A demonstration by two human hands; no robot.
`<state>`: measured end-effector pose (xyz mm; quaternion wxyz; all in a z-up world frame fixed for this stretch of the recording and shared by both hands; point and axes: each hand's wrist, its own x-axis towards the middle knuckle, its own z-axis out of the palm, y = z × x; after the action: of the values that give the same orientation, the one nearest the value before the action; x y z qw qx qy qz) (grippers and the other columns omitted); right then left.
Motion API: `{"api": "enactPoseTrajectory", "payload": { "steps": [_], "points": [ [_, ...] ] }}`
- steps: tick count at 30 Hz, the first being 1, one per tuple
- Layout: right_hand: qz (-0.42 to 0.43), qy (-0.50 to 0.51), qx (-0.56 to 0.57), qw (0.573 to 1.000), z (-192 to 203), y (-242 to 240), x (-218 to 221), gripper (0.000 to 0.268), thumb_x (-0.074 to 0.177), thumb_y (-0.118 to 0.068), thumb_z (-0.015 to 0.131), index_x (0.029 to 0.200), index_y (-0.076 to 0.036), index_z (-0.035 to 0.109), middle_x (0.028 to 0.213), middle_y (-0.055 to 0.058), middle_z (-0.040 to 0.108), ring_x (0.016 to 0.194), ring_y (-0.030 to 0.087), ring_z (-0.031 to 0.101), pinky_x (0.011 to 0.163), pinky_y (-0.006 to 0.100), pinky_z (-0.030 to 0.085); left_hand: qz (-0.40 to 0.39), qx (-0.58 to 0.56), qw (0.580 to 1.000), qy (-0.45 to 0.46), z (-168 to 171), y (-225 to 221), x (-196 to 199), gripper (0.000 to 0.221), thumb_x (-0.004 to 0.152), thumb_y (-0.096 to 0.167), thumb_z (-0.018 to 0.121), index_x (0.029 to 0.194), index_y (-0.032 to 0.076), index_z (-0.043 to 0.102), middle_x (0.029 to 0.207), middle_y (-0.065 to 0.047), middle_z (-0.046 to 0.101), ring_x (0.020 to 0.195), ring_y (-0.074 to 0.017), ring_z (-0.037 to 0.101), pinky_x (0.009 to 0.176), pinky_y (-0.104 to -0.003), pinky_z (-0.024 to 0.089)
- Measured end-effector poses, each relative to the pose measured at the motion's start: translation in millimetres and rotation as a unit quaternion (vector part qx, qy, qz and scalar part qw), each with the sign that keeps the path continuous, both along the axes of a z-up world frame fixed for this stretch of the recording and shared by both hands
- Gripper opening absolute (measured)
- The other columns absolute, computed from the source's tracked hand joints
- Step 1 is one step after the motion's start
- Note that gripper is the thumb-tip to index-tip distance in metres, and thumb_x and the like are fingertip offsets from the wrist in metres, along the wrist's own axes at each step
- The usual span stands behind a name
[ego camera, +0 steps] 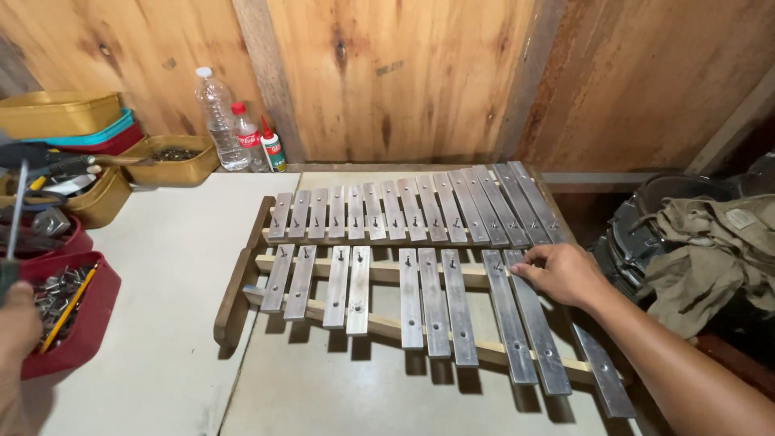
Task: Repairing a glockenspiel by adjusting and securing the metal bars using a screwdriver
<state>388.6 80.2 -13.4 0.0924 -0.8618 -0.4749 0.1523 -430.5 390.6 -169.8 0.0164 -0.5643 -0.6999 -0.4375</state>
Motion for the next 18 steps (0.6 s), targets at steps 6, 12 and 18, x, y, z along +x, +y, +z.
{"api": "enactPoseTrajectory", "payload": {
  "steps": [6, 12, 18],
  "points": [
    [-0.007, 0.067, 0.055, 0.996, -24, 7, 15, 0.026, 0.089, -0.046, 0.075, 0.099, -0.023, 0.085, 0.052, 0.001, 0.060, 0.050, 0.013, 0.050, 0.055, 0.030, 0.040, -0.098, 0.067, 0.993, -0.022, 149, -119, 151, 0.035, 0.109, 0.013, 0.071, 0.141, 0.002, 0.065, 0.128, -0.020, 0.063, 0.108, -0.0355, 0.060, 0.091, -0.047, 0.043],
    [0.008, 0.167, 0.096, 0.981, -27, 4, 20, 0.018, 0.091, -0.031, 0.080, 0.099, -0.015, 0.085, 0.050, 0.001, 0.056, 0.041, 0.010, 0.039, 0.042, 0.026, 0.028, -0.218, 0.111, 0.955, -0.166, 234, -207, 312, 0.046, 0.087, 0.007, 0.087, 0.129, 0.007, 0.067, 0.115, -0.007, 0.071, 0.097, -0.0107, 0.064, 0.085, -0.025, 0.053],
    [0.011, 0.089, 0.074, 0.993, -23, 3, 22, 0.027, 0.083, -0.047, 0.081, 0.103, -0.028, 0.085, 0.090, -0.005, 0.080, 0.078, 0.009, 0.067, 0.070, 0.026, 0.047, -0.422, 0.106, 0.875, -0.212, 270, -258, 475, 0.057, 0.083, 0.008, 0.080, 0.134, 0.014, 0.057, 0.109, -0.008, 0.074, 0.098, -0.0156, 0.071, 0.094, -0.029, 0.060]
  ]
}}
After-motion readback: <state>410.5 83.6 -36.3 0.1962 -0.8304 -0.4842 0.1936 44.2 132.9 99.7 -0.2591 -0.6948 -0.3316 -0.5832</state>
